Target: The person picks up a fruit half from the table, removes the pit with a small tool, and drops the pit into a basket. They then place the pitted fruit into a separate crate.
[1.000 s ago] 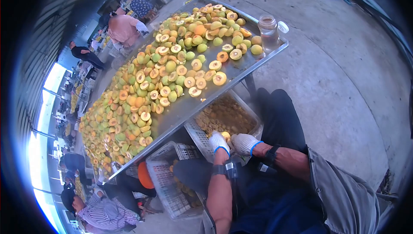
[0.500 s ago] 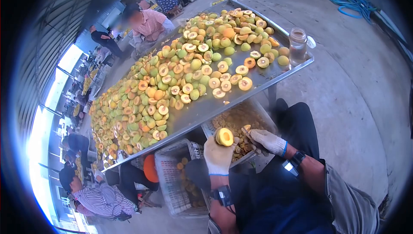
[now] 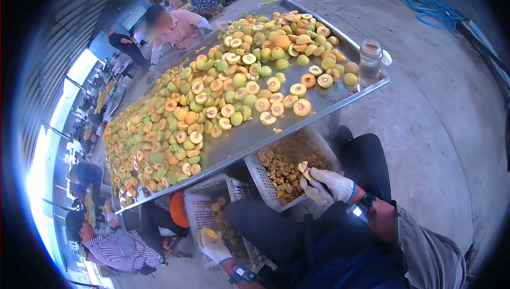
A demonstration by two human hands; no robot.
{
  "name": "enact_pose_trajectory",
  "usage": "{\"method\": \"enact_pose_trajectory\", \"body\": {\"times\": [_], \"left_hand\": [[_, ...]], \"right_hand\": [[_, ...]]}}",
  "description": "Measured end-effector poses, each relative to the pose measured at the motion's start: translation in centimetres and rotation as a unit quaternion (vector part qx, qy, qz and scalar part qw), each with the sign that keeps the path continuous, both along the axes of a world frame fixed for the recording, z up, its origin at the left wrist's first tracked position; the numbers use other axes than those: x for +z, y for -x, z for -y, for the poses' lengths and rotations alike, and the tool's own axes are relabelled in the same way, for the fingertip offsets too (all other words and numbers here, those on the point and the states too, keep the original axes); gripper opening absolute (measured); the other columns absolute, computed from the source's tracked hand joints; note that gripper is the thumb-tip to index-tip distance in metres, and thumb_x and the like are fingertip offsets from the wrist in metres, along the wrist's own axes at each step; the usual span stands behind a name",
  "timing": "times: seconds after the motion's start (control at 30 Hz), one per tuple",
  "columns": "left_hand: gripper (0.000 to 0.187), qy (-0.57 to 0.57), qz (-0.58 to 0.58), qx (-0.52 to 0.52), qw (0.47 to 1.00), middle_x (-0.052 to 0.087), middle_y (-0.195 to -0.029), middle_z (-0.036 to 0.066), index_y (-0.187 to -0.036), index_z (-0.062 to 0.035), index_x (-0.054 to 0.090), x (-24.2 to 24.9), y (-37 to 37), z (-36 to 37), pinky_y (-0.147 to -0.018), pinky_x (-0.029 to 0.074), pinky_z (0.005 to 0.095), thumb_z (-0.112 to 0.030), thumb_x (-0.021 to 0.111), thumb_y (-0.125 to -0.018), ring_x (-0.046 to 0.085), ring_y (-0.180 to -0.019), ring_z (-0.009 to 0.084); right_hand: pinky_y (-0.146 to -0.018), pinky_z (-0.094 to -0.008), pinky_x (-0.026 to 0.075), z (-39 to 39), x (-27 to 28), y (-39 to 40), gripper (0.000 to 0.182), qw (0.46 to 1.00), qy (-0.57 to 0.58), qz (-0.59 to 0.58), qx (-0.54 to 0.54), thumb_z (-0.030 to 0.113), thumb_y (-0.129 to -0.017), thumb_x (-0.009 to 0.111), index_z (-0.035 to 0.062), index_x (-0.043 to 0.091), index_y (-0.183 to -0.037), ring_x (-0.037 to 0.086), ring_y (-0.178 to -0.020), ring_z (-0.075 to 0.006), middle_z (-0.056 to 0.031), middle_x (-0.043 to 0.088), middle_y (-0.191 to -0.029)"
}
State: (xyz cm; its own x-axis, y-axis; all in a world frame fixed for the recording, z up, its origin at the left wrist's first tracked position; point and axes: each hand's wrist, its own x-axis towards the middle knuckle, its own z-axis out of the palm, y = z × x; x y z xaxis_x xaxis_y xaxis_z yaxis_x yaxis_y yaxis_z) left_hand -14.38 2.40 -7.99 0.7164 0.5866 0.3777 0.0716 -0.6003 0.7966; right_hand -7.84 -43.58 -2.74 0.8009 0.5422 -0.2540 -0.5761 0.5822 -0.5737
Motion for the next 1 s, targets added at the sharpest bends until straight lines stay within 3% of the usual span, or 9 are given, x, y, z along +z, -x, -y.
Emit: {"method": "enact_pose_trajectory", "body": {"times": [0.13, 0.17, 0.23, 0.37, 0.43, 0.67, 0.8, 0.9, 1.0], "left_hand": [[0.041, 0.375, -0.023, 0.086, 0.923, 0.062, -0.121, 0.015, -0.121, 0.0050, 0.062, -4.2, 2.2, -2.7, -0.084, 0.057, 0.0409, 0.005, 0.075, -0.082, 0.062, -0.106, 0.0281], [0.038, 0.134, -0.072, 0.080, 0.985, 0.063, -0.114, 0.014, -0.124, 0.0035, 0.062, -5.8, 2.7, -2.5, -0.078, 0.056, 0.0424, -0.009, 0.072, -0.090, 0.061, -0.101, 0.0268], [0.043, 0.314, -0.076, 0.147, 0.935, 0.065, -0.112, 0.015, -0.125, 0.0039, 0.061, -6.5, 2.5, -3.1, -0.081, 0.055, 0.0424, -0.023, 0.071, -0.092, 0.062, -0.101, 0.0272], [0.049, 0.180, -0.074, 0.178, 0.964, 0.066, -0.112, 0.016, -0.121, 0.0088, 0.061, -9.6, 1.1, -5.4, -0.084, 0.053, 0.0419, -0.027, 0.069, -0.089, 0.062, -0.098, 0.0277], [0.050, -0.121, -0.182, 0.295, 0.930, 0.068, -0.111, 0.025, -0.122, 0.0135, 0.059, -6.6, -0.6, -4.1, -0.091, 0.052, 0.0455, -0.023, 0.067, -0.090, 0.065, -0.100, 0.0372], [0.028, 0.042, 0.046, -0.172, 0.983, 0.073, -0.113, 0.017, -0.117, 0.0080, 0.070, 12.4, -7.6, 17.1, -0.099, 0.051, 0.0368, -0.010, 0.064, -0.095, 0.067, -0.107, 0.0260], [0.036, 0.222, -0.143, -0.427, 0.865, 0.073, -0.120, 0.012, -0.127, 0.0052, 0.067, 11.3, -9.0, 25.6, -0.095, 0.052, 0.0314, -0.017, 0.060, -0.099, 0.068, -0.104, 0.0216], [0.044, 0.445, -0.275, -0.449, 0.724, 0.071, -0.124, 0.014, -0.138, 0.0027, 0.060, 9.9, -8.6, 28.6, -0.072, 0.051, 0.0230, -0.025, 0.059, -0.104, 0.062, -0.082, 0.0105], [0.042, 0.458, -0.265, -0.466, 0.709, 0.071, -0.126, 0.014, -0.141, -0.0013, 0.059, 8.2, -8.7, 28.7, -0.069, 0.050, 0.0225, -0.024, 0.057, -0.106, 0.059, -0.078, 0.0081]], "right_hand": [[-0.047, -0.0210, 0.040, -0.4, -0.7, -0.3, 0.046, 0.993, 0.097, 0.048, 0.037, 0.052, -0.108, 0.049, 0.0090, 0.064, -0.107, 0.053, -0.054, -0.0046, 0.0035, 0.061, -0.074], [-0.048, -0.0207, 0.041, -0.5, -0.7, -0.4, 0.043, 0.991, 0.121, 0.035, 0.052, 0.051, -0.107, 0.052, 0.0093, 0.064, -0.108, 0.054, -0.056, -0.0040, 0.0040, 0.061, -0.075], [-0.048, -0.0204, 0.042, -0.5, -0.3, -0.3, 0.042, 0.991, 0.100, 0.049, 0.070, 0.050, -0.106, 0.056, 0.0090, 0.064, -0.109, 0.055, -0.057, -0.0041, 0.0036, 0.062, -0.077], [-0.050, -0.0213, 0.043, -0.9, -0.6, -0.1, 0.038, 0.991, 0.101, 0.047, 0.068, 0.041, -0.108, 0.056, 0.0035, 0.061, -0.112, 0.055, -0.056, -0.0071, 0.0006, 0.059, -0.074], [-0.052, -0.0213, 0.045, -0.8, -0.4, 0.0, 0.037, 0.991, 0.096, 0.059, 0.079, 0.040, -0.107, 0.057, 0.0036, 0.061, -0.114, 0.055, -0.057, -0.0072, 0.0004, 0.060, -0.076], [-0.053, -0.0213, 0.047, -1.0, -1.2, -0.2, 0.037, 0.991, 0.070, 0.043, 0.104, 0.040, -0.107, 0.057, 0.0032, 0.061, -0.115, 0.055, -0.057, -0.0069, 0.0001, 0.061, -0.076], [-0.052, -0.0227, 0.048, -0.3, -0.2, 0.2, 0.040, 0.991, 0.069, 0.038, 0.111, 0.043, -0.107, 0.056, 0.0037, 0.061, -0.114, 0.055, -0.056, -0.0078, -0.0010, 0.062, -0.077], [-0.050, -0.0234, 0.048, 0.4, -0.6, 0.9, 0.044, 0.995, 0.033, 0.022, 0.096, 0.049, -0.106, 0.056, 0.0060, 0.063, -0.112, 0.056, -0.056, -0.0086, -0.0010, 0.063, -0.076], [-0.051, -0.0223, 0.048, 1.3, -1.1, 1.1, 0.042, 0.993, 0.049, 0.003, 0.108, 0.049, -0.105, 0.057, 0.0080, 0.066, -0.109, 0.057, -0.056, -0.0083, 0.0000, 0.063, -0.078]]}}
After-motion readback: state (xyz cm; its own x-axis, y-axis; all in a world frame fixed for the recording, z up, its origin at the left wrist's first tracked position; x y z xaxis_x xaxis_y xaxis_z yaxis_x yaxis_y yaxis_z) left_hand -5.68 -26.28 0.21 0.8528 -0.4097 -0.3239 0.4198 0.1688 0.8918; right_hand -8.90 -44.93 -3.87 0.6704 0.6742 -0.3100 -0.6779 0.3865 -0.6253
